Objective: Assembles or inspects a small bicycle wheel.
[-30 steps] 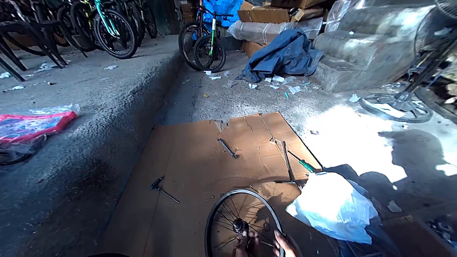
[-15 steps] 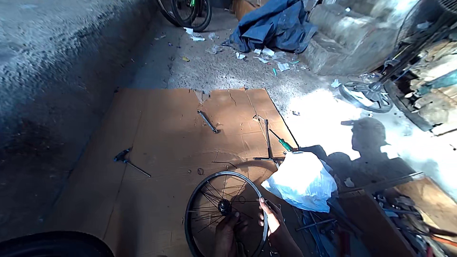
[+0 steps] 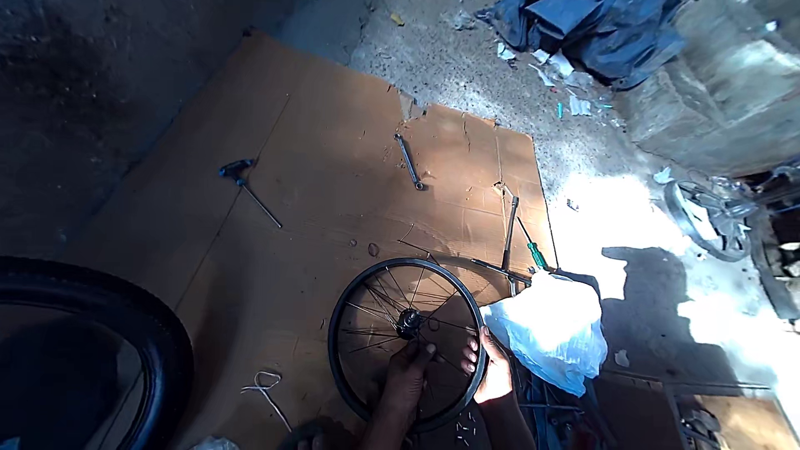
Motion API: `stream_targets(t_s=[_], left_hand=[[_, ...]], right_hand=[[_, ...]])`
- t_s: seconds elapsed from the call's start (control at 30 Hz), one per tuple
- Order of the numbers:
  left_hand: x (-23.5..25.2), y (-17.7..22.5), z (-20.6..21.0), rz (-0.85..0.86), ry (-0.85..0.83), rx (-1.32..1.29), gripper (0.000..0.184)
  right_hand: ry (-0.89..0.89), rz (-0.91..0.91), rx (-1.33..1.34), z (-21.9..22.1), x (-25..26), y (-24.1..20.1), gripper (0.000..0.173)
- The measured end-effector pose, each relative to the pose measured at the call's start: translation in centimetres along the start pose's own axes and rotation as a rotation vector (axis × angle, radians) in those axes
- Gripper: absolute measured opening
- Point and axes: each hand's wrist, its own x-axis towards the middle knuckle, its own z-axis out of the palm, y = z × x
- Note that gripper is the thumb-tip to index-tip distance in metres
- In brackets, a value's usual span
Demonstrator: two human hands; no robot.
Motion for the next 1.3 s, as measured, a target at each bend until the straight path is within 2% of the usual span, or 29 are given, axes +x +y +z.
stream_targets(t_s=[0.13, 0.23, 0.33, 0.43, 0.53, 0.63, 0.77, 0.93, 1.07, 1.2, 1.3], left_hand=[[0.3, 0.1, 1.0, 0.062, 0.081, -0.067, 0.018], [0.1, 1.4, 1.9, -0.065, 0.094, -0.095, 0.02], [0.2, 2.0, 2.2, -0.15, 0.054, -0.23, 0.02], [0.1, 2.0, 2.7, -0.12, 0.076, -0.289, 0.018], [-0.3, 1.6, 3.9, -0.11, 0.141, -0.261, 0.017], [-0.7, 1.6, 4.5, -0.133, 0.179, -0.275, 0.018], [-0.7, 1.8, 4.3, -0.185, 0.143, -0.397, 0.021], [-0.2, 1.2, 3.6, -0.205, 0.062, -0.343, 0.016], [0.2, 0.9, 2.7, -0.207, -0.027, -0.117, 0.018], [0.9, 0.6, 1.6, -0.162, -0.133, 0.065, 0.015], [1.2, 0.2, 1.6, -0.138, -0.161, 0.075, 0.013]], right_hand=[[0.108, -0.077, -0.042, 1.9, -1.1, -0.1, 0.032], [0.055, -0.062, -0.116, 2.4, -1.3, -1.3, 0.031], [0.027, -0.038, -0.173, 2.4, -0.8, -2.1, 0.03], [0.092, -0.124, -0.1, 2.2, -1.0, -0.8, 0.031], [0.159, -0.136, 0.003, 1.8, -1.0, -0.1, 0.034], [0.154, -0.159, -0.004, 1.9, -1.2, 0.1, 0.033], [0.121, -0.177, 0.0, 1.7, -0.9, -0.2, 0.031], [0.113, -0.146, 0.016, 0.4, -0.4, -1.0, 0.033], [0.11, -0.168, -0.011, 0.1, -0.4, -1.1, 0.034], [0.028, -0.207, -0.021, -0.5, -0.3, -0.8, 0.036], [-0.035, -0.224, -0.026, -0.9, -0.1, -0.5, 0.036]])
